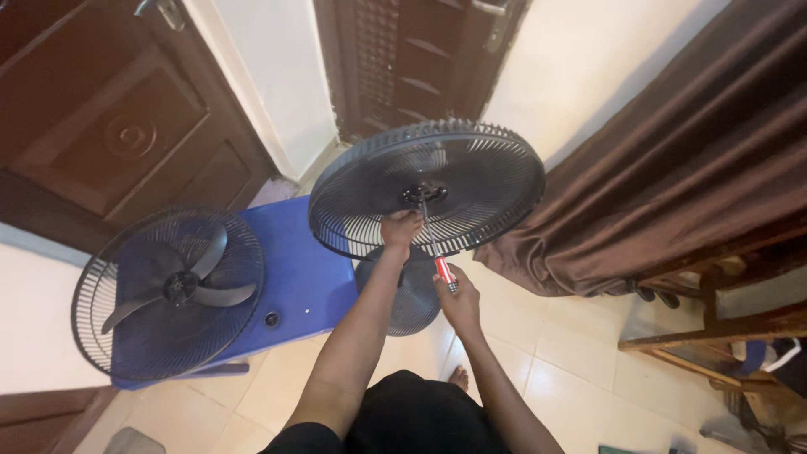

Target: The person uses a screwdriver to loosen the center fastener of a standing fan and removes the front grille and blade assembly, working on the fan laid across a blue table. They hold the fan steady with one hand while turning the screwdriver with the other, repositioning the fan head as they work on the hub.

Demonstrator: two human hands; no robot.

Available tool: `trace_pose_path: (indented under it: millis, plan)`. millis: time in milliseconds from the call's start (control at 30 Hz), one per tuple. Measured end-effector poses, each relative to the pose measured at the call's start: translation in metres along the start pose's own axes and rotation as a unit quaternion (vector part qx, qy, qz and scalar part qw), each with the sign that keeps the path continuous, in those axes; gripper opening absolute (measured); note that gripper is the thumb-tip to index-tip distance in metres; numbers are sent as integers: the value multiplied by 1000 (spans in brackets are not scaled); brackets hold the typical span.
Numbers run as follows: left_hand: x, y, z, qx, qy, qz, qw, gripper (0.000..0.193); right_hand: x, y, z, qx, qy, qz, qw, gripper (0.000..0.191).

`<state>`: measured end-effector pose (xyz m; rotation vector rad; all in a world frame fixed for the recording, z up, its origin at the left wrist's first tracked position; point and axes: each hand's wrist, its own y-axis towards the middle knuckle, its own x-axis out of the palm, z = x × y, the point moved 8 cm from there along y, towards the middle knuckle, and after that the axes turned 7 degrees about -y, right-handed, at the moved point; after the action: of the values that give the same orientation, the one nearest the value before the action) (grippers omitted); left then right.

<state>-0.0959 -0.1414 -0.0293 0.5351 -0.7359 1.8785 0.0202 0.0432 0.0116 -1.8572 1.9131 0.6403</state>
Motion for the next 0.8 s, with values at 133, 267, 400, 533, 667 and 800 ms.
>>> trace_pose_path:
  millis: [133,267,400,533,667,800]
  plan:
    - [8,10,-11,-24,35,38,998,20,-8,1,1,2,6,8,1000,40]
    - [21,17,-13,21,14,60,998,14,-19,7,-9,-56,-19,36,998,40]
    - [23,17,-1,139,239,144,950,8,-22,13,-10,-78,-28,45,996,40]
    - [32,12,21,293,476,219,800,6,-16,16,-8,-87,-69,25,993,45]
    - [30,22,11,265,504,230,789,8,-16,21,0,-74,-55,18,996,44]
    - [39,21,0,299,444,218,816,10,-25,27,15,-57,-45,10,997,44]
